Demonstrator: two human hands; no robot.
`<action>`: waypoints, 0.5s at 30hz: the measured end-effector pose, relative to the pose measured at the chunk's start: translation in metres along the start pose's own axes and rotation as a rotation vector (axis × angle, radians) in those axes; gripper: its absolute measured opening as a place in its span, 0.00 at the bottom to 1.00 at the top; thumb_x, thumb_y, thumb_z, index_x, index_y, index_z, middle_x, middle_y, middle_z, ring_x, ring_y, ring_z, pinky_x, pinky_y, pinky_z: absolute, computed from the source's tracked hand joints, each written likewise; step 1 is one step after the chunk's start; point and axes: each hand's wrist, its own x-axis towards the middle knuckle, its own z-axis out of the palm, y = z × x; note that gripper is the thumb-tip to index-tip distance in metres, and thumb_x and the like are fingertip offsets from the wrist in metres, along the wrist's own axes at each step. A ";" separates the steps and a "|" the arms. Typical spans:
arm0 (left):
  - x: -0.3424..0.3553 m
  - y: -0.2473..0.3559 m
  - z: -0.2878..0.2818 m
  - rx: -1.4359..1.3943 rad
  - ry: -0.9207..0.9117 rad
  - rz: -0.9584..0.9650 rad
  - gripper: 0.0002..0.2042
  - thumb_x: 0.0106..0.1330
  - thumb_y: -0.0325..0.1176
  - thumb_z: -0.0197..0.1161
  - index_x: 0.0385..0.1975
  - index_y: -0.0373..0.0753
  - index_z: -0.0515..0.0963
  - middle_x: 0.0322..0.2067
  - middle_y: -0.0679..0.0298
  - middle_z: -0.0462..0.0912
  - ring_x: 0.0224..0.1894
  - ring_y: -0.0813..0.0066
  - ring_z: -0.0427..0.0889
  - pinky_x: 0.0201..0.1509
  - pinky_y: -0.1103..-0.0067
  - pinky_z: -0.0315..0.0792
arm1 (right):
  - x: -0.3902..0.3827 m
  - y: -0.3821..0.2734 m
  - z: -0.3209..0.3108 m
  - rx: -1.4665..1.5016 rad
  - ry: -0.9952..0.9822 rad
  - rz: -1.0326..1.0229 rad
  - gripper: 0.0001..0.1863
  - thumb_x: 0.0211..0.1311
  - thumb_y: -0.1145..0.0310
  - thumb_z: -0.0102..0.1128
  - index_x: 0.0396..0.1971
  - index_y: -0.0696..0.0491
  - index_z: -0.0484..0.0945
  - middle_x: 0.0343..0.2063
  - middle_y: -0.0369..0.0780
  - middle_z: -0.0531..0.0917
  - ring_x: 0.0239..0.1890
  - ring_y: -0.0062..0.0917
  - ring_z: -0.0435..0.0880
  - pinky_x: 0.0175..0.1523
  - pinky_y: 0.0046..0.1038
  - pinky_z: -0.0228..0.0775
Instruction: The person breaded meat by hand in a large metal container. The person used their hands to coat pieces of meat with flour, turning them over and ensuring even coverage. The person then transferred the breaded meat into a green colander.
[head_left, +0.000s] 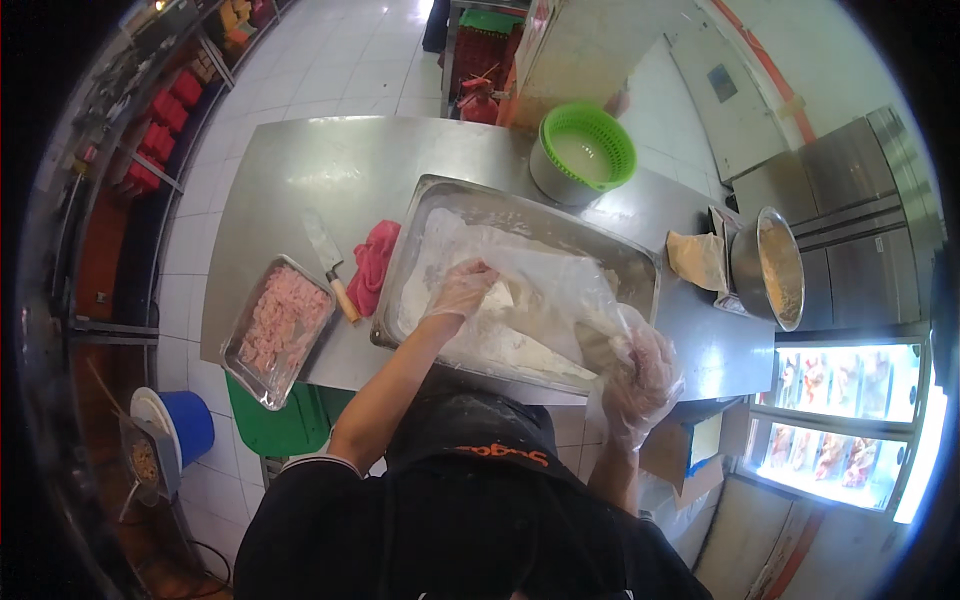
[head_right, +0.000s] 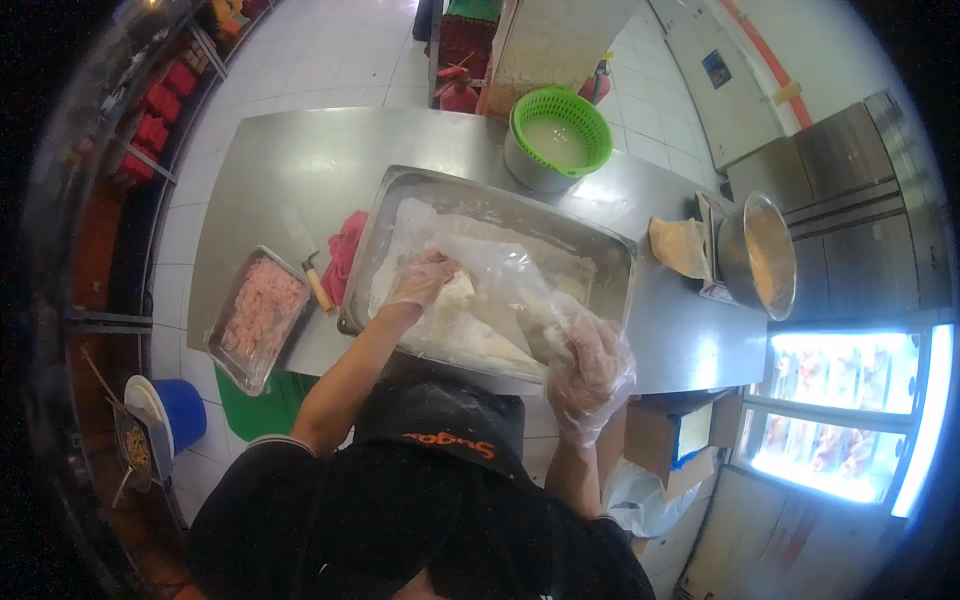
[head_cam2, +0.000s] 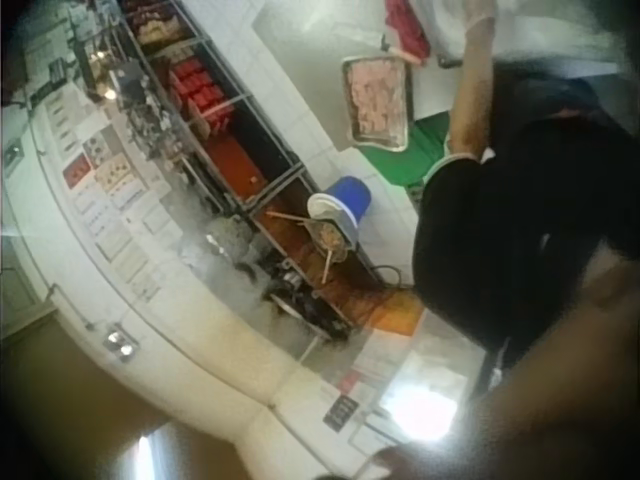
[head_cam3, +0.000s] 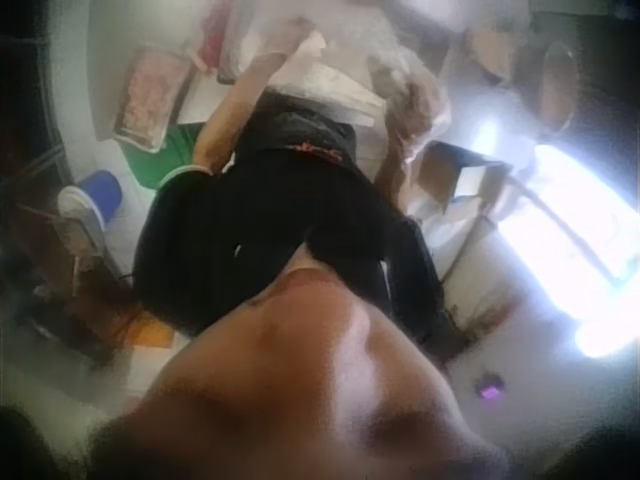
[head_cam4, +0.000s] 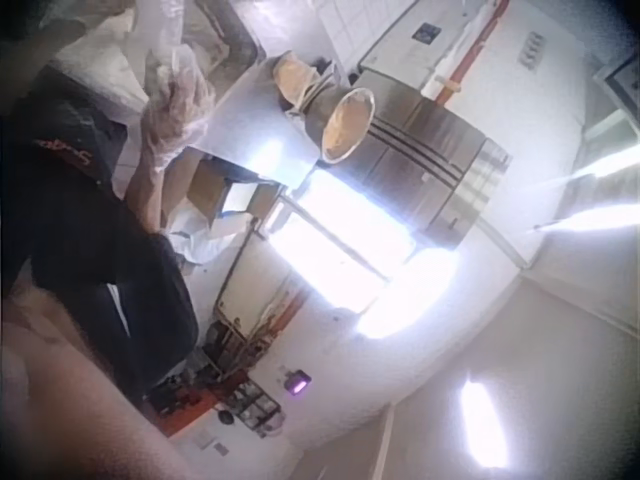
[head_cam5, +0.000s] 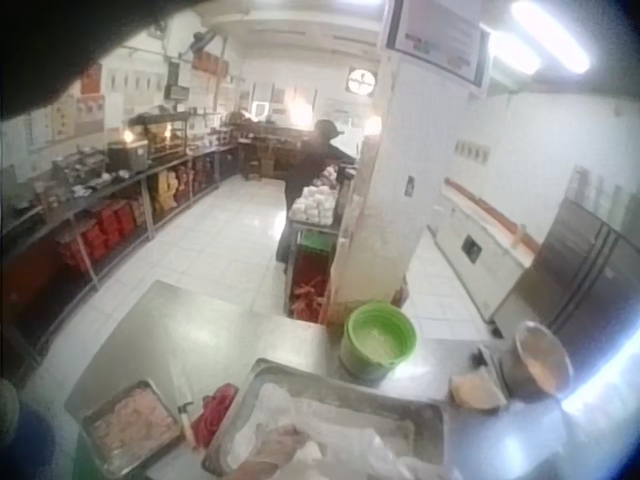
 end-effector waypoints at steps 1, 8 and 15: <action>0.001 -0.003 -0.001 0.017 0.013 0.004 0.08 0.72 0.33 0.68 0.43 0.38 0.86 0.36 0.70 0.86 0.40 0.81 0.81 0.48 0.79 0.74 | -0.001 -0.002 -0.002 0.013 0.045 -0.001 0.20 0.56 0.77 0.65 0.51 0.56 0.86 0.39 0.47 0.88 0.39 0.44 0.87 0.43 0.38 0.78; -0.002 -0.001 0.002 0.046 0.013 0.025 0.13 0.70 0.39 0.66 0.45 0.38 0.86 0.38 0.66 0.88 0.41 0.78 0.82 0.47 0.77 0.74 | -0.009 0.012 -0.002 -0.053 0.108 0.055 0.17 0.53 0.77 0.67 0.45 0.54 0.87 0.37 0.44 0.89 0.38 0.42 0.85 0.44 0.37 0.78; 0.008 -0.021 -0.001 0.053 -0.014 -0.022 0.11 0.69 0.37 0.67 0.45 0.38 0.86 0.38 0.68 0.88 0.40 0.80 0.81 0.46 0.79 0.73 | -0.009 0.007 -0.010 -0.139 0.010 0.148 0.19 0.53 0.76 0.68 0.47 0.57 0.86 0.37 0.45 0.88 0.39 0.41 0.87 0.45 0.35 0.79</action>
